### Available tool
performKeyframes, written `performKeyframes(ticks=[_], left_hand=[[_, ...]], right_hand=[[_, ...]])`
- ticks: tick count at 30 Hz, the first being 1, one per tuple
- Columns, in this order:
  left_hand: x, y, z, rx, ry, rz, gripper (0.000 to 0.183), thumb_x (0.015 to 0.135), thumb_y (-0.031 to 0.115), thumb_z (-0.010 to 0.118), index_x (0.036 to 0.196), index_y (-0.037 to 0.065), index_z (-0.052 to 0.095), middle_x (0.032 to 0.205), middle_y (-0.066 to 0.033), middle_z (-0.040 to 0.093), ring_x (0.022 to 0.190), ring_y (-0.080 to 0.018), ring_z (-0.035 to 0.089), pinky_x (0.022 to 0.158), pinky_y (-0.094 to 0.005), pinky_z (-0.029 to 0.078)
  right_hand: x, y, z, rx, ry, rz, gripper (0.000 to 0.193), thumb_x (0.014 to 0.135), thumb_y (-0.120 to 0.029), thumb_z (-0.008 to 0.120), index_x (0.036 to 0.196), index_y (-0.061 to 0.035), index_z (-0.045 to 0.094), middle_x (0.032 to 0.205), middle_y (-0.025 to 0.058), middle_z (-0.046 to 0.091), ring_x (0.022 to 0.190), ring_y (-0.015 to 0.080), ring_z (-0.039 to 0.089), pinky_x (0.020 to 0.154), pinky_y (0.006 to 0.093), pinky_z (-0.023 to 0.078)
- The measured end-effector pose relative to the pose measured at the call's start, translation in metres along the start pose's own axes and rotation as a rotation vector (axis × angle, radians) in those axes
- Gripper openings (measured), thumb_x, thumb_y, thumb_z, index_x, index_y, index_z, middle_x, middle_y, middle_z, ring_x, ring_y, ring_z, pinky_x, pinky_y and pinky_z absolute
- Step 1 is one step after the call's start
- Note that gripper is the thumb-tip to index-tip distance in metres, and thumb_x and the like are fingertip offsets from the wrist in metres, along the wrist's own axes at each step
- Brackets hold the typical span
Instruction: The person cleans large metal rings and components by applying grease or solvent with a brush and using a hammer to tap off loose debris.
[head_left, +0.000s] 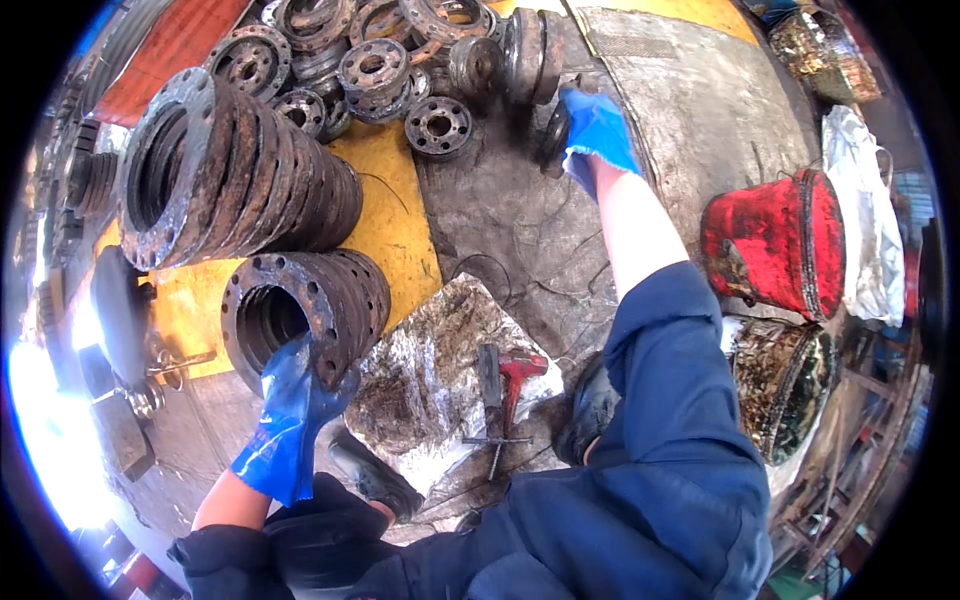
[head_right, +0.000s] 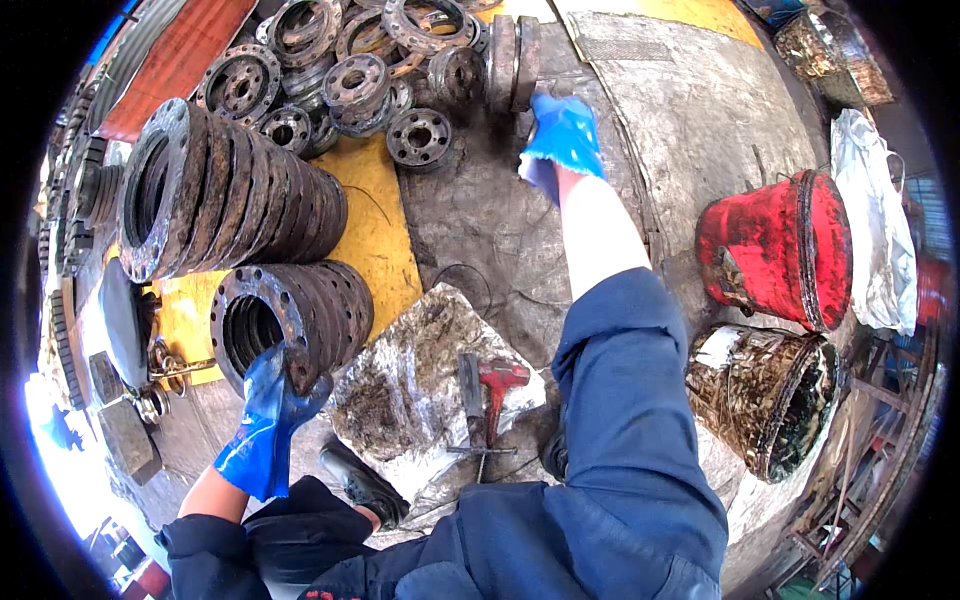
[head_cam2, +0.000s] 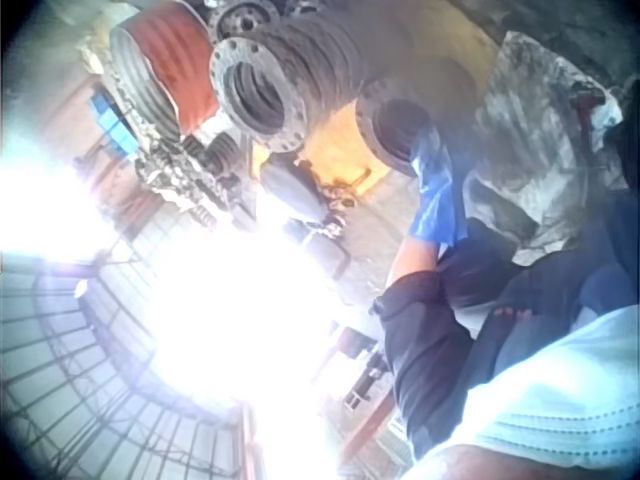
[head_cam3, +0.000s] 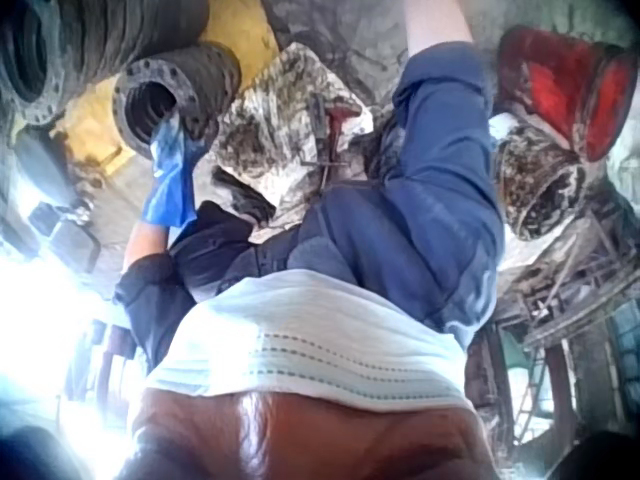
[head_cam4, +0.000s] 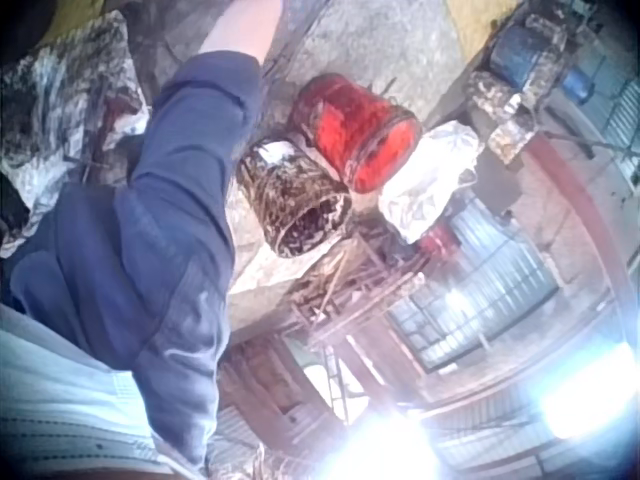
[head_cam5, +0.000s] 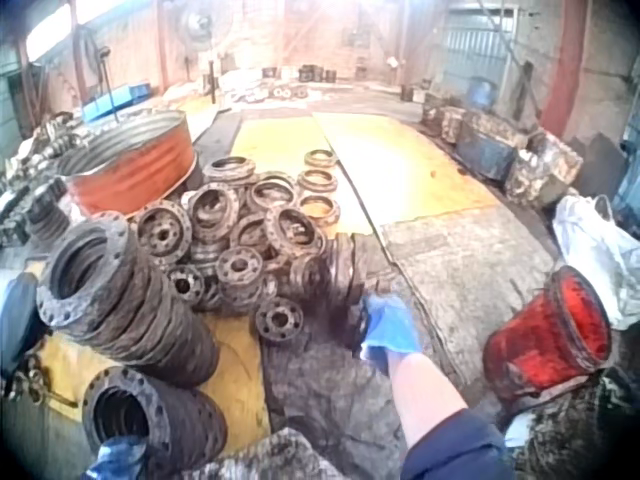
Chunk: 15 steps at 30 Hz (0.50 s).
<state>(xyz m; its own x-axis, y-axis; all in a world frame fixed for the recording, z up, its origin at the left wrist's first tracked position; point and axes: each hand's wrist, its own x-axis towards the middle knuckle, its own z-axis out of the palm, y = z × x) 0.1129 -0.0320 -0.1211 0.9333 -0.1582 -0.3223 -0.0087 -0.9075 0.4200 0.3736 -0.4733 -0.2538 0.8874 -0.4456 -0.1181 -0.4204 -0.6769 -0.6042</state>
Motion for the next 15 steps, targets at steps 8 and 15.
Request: performKeyframes(ticks=[8, 15], left_hand=[[-0.007, 0.002, -0.002, 0.054, 0.021, 0.078, 0.041, 0.073, 0.032, 0.073, 0.107, 0.011, 0.067, 0.099, -0.0151, 0.071, 0.092, -0.0373, 0.068, 0.081, -0.0441, 0.055], [-0.015, -0.042, 0.022, 0.202, 0.154, 0.070, 0.045, 0.073, 0.035, 0.075, 0.110, 0.010, 0.067, 0.103, -0.0164, 0.070, 0.095, -0.0388, 0.067, 0.084, -0.0453, 0.055]], right_hand=[[-0.131, -0.002, 0.040, 0.240, 0.282, 0.225, 0.080, 0.088, -0.057, 0.060, 0.145, -0.0070, 0.035, 0.111, 0.0326, 0.066, 0.103, 0.0494, 0.064, 0.090, 0.0521, 0.052], [-0.209, -0.028, 0.007, 0.154, 0.044, 0.314, 0.091, 0.079, -0.051, 0.069, 0.150, -0.0069, 0.032, 0.132, 0.0310, 0.057, 0.122, 0.0441, 0.057, 0.103, 0.0449, 0.047]])
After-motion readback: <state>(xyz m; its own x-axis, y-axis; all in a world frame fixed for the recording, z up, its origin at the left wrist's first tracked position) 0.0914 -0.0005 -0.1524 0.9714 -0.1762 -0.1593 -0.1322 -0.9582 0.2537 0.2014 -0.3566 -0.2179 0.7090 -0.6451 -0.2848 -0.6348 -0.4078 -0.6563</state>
